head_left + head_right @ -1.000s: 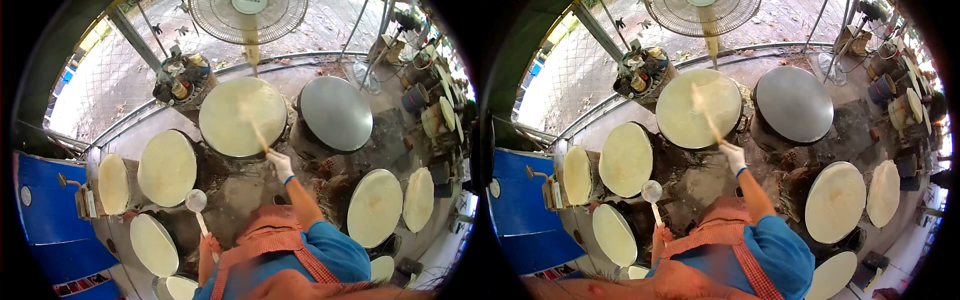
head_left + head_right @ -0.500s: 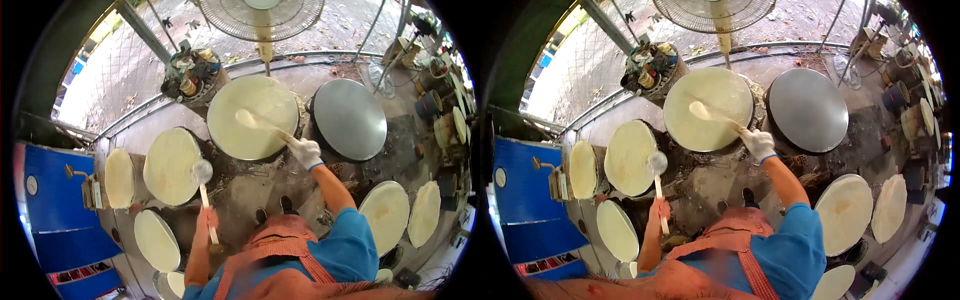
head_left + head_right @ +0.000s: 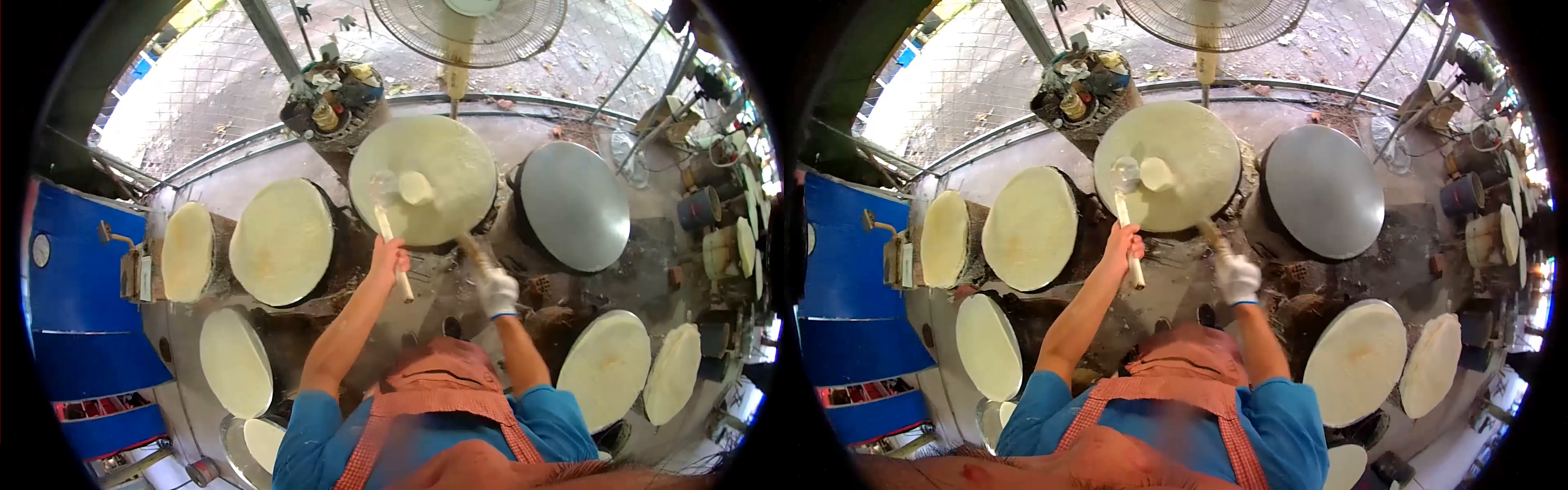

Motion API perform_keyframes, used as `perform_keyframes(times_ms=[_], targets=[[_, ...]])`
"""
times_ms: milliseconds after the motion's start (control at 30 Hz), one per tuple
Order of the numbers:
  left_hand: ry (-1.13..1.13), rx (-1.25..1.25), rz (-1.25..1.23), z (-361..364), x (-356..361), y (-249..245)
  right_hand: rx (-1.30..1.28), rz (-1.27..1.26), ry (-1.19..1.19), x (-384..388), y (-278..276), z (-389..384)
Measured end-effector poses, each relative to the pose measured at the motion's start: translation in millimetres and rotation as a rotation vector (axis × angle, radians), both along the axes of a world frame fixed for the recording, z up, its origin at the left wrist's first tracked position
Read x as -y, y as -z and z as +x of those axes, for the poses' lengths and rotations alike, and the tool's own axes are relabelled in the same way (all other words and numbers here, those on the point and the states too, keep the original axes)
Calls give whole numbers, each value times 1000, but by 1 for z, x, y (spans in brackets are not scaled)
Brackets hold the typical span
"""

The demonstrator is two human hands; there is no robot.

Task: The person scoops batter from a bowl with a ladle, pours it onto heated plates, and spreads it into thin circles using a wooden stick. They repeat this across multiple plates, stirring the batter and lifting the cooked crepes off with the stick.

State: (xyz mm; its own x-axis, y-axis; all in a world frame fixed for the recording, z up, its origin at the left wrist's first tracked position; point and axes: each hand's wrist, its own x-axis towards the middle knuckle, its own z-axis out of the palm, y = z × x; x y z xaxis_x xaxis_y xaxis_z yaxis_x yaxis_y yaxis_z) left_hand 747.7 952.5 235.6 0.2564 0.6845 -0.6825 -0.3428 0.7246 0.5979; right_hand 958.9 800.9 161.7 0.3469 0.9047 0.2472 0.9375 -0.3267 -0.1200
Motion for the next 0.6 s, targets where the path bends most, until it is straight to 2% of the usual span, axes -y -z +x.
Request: perform_keyframes(times_ms=[67, 100, 133, 167, 233, 267, 333, 367, 400, 467, 600], targets=[[-44, -35, -94, 22, 7, 2, -141, 151, -17, 1, 13, -33], [-51, 221, -156, 9, 13, -4, -140, 164, -10, -1, 6, -39], [-11, 293, -17, -11, 26, -25, -151, 173, -4, 2, -5, -44], [109, 326, -22, -44, 36, -25, -162, 217, -37, 14, -19, -44], [39, 25, 33, -79, 85, -51, -126, 355, -159, 29, -46, -37], [87, 115, -52, -94, 100, -49, -61, 420, -210, 36, -47, -39], [73, 162, -234, -108, 111, -49, -52, 315, -244, 43, -42, -43], [82, 236, -305, -112, 109, -46, -74, 353, -223, 43, -40, -48], [47, 471, -459, -117, 104, -41, -100, 396, -214, 43, -39, -52], [-14, 633, -578, -122, 104, -41, -158, 484, -200, 42, -49, -63], [-21, 760, -573, -129, 123, -56, -296, 349, -252, 51, -33, -66]])
